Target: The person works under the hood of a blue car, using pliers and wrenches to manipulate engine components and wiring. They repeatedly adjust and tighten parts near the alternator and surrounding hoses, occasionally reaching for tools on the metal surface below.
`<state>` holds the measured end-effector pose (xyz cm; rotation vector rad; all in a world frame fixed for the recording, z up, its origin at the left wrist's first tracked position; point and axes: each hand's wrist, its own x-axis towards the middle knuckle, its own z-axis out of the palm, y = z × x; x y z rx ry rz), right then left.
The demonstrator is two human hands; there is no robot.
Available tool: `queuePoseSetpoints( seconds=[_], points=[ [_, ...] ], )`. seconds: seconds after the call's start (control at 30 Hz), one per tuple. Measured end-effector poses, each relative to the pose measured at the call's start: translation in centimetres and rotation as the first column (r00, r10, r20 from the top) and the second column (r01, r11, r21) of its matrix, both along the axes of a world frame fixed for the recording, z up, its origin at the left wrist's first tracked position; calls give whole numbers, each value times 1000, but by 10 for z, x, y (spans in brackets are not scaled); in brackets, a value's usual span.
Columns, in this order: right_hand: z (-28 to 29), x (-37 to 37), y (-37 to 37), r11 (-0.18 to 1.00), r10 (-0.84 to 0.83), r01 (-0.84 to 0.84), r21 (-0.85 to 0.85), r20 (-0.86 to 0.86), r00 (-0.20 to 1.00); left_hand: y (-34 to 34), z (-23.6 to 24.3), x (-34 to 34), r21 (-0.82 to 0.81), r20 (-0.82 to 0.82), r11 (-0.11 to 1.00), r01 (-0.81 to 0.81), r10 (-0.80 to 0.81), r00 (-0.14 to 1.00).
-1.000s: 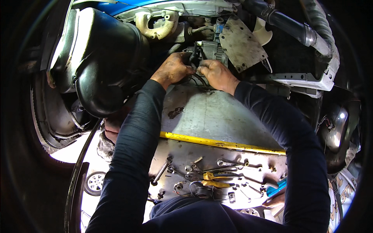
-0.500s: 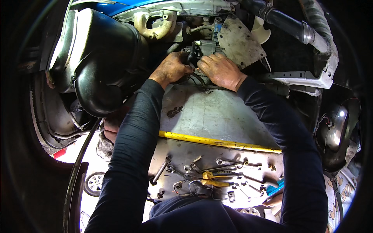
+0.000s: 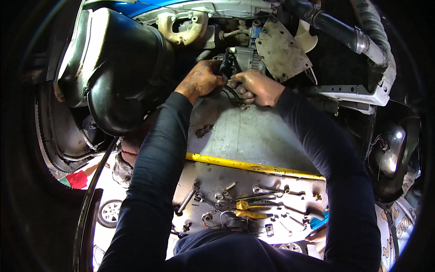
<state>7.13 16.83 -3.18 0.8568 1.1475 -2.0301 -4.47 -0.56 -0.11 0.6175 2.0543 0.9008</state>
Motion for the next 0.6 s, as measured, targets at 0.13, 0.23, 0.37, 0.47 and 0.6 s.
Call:
queuePoseSetpoints(
  seconds=[0.13,0.23,0.37,0.47,0.6],
  points=[
    [1,22,9,120,808,145,982,-181,560,0,-3,1,11,50,1000,-19,19,999],
    [4,21,13,-52,942,341,939,-67,329,0,-5,1,56,47,998,-27,24,999],
    [6,8,15,-43,972,343,938,-40,231,-1,-2,-1,37,50,999,11,-13,999],
    [-1,4,13,136,952,367,920,-224,209,-1,0,0,53,61,998,25,-28,998],
    [-29,8,-3,278,827,310,909,-390,404,-1,3,3,47,54,999,5,-7,998]
  ],
)
